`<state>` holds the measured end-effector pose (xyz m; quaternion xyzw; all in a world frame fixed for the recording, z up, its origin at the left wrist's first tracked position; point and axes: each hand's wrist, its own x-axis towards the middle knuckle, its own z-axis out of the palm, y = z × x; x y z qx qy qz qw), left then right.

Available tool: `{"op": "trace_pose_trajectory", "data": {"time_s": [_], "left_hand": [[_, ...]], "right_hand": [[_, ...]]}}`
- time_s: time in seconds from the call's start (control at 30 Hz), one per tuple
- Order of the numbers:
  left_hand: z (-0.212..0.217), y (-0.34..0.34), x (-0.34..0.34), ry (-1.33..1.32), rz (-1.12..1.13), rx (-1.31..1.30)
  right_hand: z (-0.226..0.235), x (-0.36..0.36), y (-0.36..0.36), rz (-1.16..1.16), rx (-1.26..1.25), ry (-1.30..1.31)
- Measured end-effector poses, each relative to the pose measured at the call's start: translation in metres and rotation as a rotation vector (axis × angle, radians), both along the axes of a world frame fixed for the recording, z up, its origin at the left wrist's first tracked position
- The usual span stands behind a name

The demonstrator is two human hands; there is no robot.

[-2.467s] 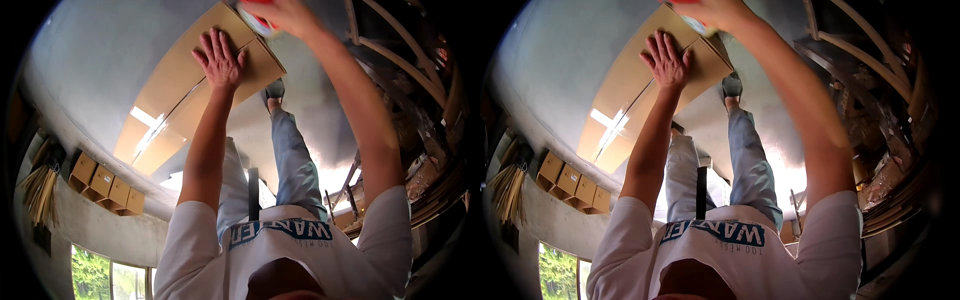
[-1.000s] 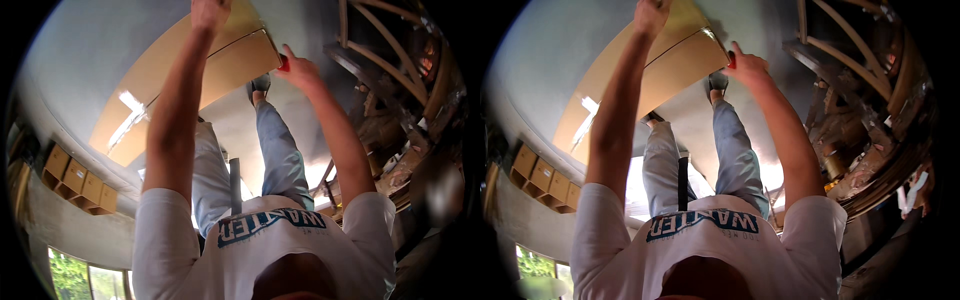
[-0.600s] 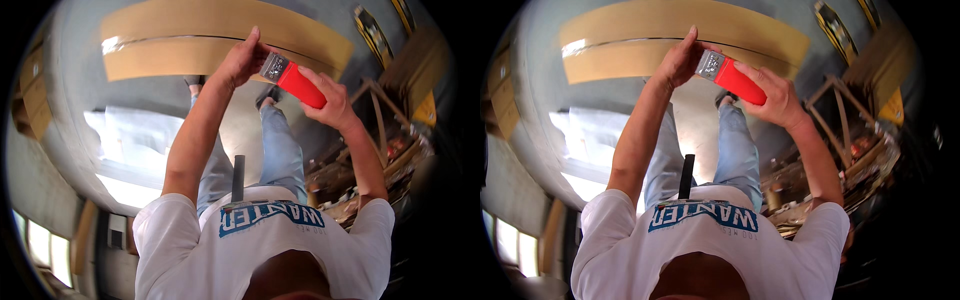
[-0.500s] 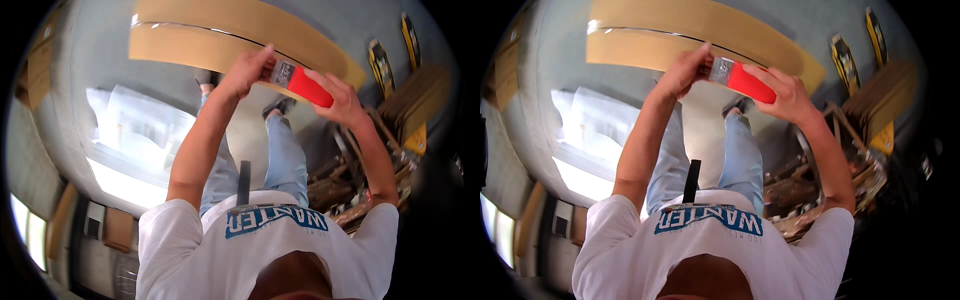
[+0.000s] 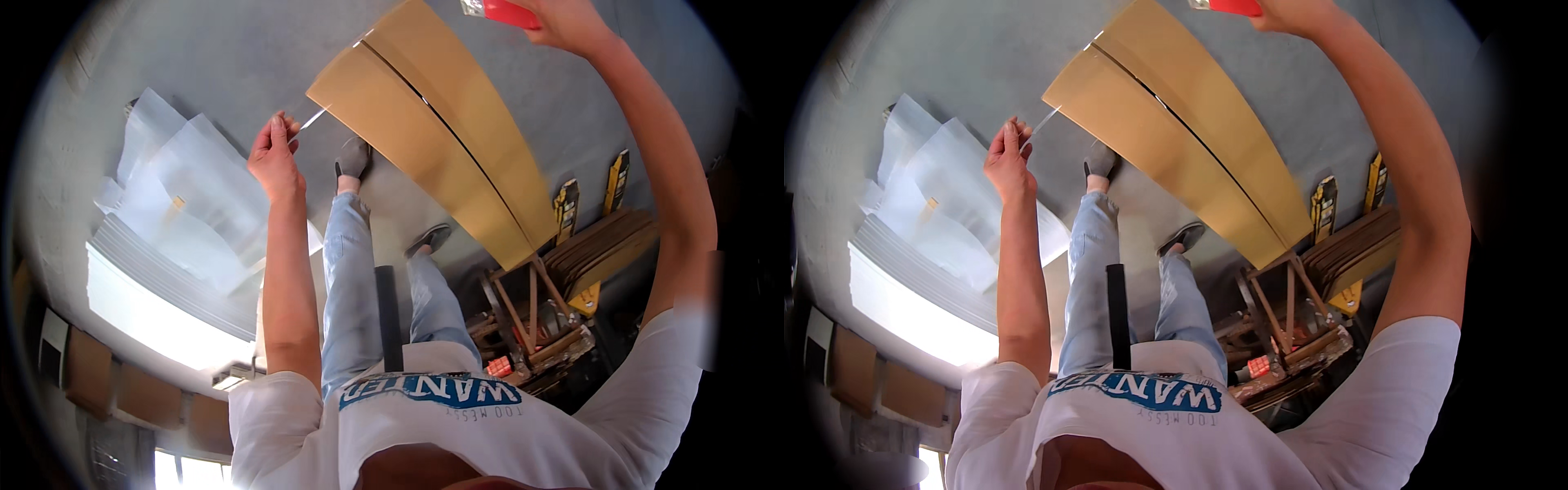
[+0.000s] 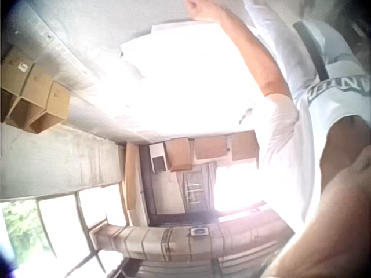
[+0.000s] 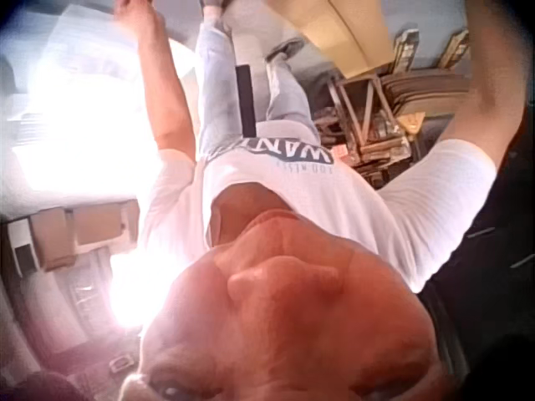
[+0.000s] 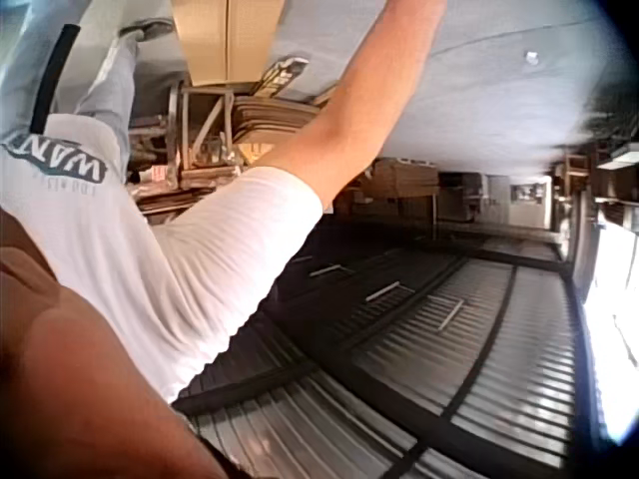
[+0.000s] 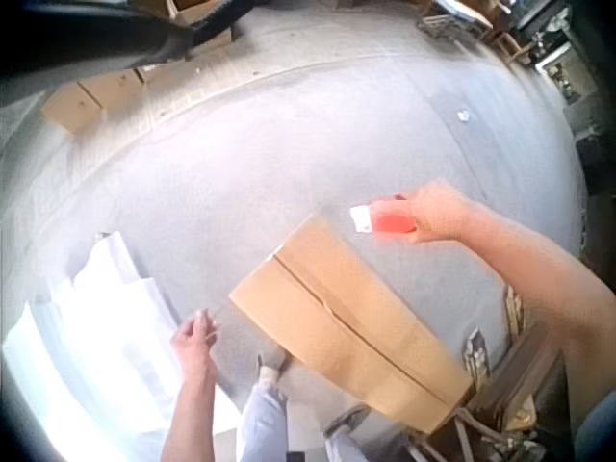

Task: The person repeatedly assembles flat cardboard sheets into boxes and seals them with packing tape. They use a handheld tape dispenser to apply tape along the seams of the boxes, then stack the finished boxes on a nearby table.

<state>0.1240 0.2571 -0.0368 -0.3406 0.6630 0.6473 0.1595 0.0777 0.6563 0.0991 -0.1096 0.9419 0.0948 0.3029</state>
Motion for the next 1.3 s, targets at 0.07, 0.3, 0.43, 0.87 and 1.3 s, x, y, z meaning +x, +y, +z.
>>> {"op": "trace_pose_trajectory", "data": {"time_s": [0.07, 0.3, 0.43, 0.87, 1.3], "left_hand": [[-0.022, 0.000, -0.007, -0.006, 0.040, -0.015], [-0.119, 0.024, -0.012, -0.257, 0.007, -0.009], [-0.144, -0.004, -0.006, -0.485, -0.052, -0.217], [-0.115, 0.052, -0.094, -0.451, -0.958, -0.394], [-0.153, 0.039, -0.082, -0.194, -1.444, -0.436]], "right_hand": [[-0.024, -0.031, 0.002, 0.107, -0.030, 0.075], [-0.139, -0.066, -0.062, 0.102, 0.374, -0.275], [-0.154, -0.066, -0.055, -0.331, 0.184, -0.116], [-0.198, -0.110, -0.127, -0.649, 0.365, -0.329], [-0.230, -0.096, -0.101, -0.721, 0.193, -0.189]]}}
